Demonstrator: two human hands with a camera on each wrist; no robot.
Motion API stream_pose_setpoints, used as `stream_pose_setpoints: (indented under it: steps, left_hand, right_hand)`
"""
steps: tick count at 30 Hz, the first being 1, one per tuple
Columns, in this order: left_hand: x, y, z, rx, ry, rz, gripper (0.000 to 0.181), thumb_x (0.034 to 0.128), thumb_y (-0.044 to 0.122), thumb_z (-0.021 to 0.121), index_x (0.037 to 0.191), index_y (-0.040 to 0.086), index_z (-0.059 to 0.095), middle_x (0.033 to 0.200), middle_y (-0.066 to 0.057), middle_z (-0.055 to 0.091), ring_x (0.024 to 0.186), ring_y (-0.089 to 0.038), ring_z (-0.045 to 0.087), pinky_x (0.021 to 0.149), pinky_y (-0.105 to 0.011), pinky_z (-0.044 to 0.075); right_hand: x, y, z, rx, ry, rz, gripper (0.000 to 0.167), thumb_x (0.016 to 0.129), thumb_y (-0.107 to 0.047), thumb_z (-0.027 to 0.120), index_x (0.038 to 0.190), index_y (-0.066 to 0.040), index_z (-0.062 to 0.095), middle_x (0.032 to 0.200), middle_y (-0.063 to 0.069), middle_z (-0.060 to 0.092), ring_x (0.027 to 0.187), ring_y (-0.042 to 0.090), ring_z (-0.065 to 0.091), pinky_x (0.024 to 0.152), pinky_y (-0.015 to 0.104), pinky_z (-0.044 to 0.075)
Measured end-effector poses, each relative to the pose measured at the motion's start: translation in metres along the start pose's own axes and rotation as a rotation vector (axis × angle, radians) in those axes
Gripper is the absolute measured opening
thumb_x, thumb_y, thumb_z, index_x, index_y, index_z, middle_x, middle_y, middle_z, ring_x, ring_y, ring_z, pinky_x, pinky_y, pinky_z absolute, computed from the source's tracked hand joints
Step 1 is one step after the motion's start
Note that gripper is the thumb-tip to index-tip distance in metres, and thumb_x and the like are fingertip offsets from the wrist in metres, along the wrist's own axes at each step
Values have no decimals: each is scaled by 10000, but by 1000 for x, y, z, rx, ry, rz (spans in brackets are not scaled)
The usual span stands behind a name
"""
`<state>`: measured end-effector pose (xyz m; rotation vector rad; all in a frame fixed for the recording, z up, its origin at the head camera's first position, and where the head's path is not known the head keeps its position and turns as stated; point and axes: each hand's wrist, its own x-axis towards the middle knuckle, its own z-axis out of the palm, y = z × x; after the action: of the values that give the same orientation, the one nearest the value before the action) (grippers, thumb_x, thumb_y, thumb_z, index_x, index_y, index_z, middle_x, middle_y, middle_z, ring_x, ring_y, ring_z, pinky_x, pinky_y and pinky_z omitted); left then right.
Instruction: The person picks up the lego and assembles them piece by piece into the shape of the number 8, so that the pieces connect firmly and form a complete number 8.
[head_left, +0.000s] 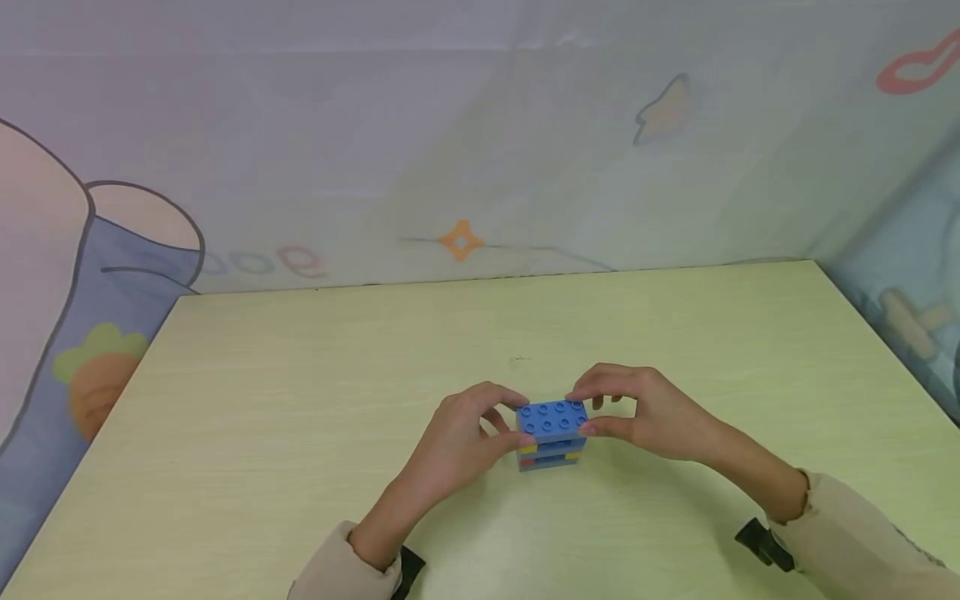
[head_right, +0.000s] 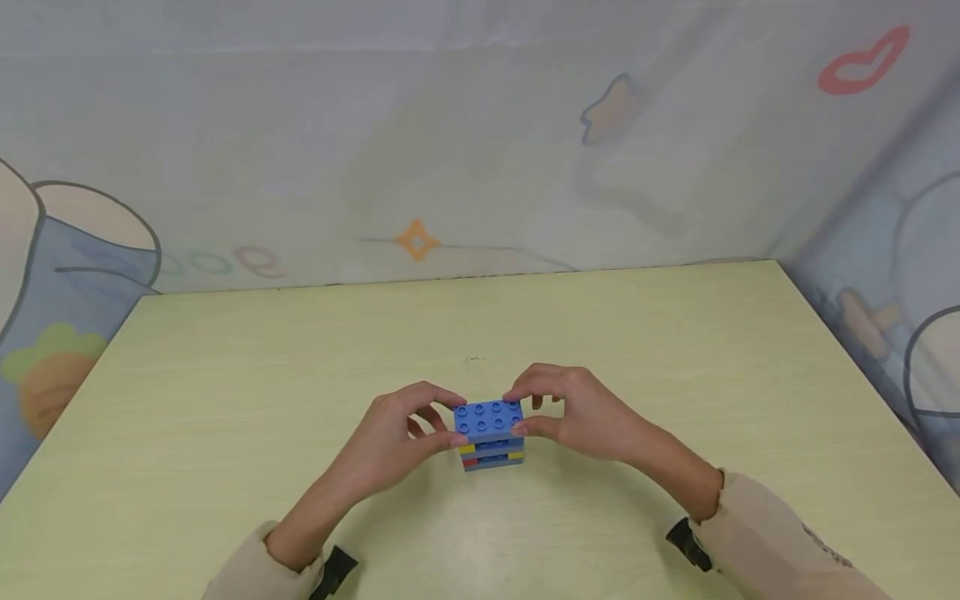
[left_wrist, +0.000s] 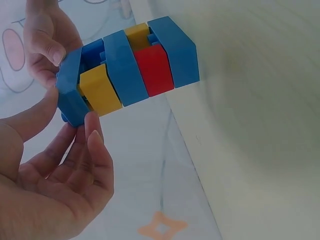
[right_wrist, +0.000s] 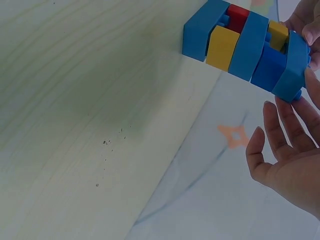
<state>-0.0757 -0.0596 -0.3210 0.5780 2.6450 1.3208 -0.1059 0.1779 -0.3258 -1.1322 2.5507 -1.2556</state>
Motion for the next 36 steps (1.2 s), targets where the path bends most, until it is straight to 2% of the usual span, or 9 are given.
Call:
stream_pose_setpoints:
  steps: [6,16,23,29,36]
  left_hand:
    - [0,-1,0,-21,3,2,280,788,136,719,1049,69,641,1014,-20,619,756,-134,593,582,-243,455]
    - [-1,-6,2,-51,20,34,280,782,133,723,1041,70,639,1014,-21,621,740,-129,599,584,-243,461]
    - [-2,-6,3,-63,28,38,284,779,124,725,1044,66,639,1011,-28,618,737,-132,605,575,-241,464]
    - [-2,-7,4,-70,31,33,287,783,134,723,1050,69,640,1005,-28,614,734,-126,606,586,-243,466]
    - [-2,-8,6,-59,41,55,287,778,129,726,1044,61,644,990,-22,617,767,-138,600,608,-228,476]
  right_hand:
    - [0,1,1,-7,12,-40,260,765,-64,723,1018,-54,659,959,-13,619,799,168,536,650,284,455]
    - [-1,1,2,-32,21,-58,272,747,-5,722,1006,-51,653,959,-25,612,799,180,540,675,247,457]
    - [-3,2,4,-47,58,-142,297,729,23,726,1009,-33,645,952,0,609,786,169,536,671,248,463]
    - [-6,7,8,-46,93,-170,332,730,39,716,1046,-27,635,970,8,602,797,165,530,680,235,457]
    - [-10,10,11,-65,122,-184,332,740,43,706,1057,-20,633,995,20,591,841,156,553,711,239,472]
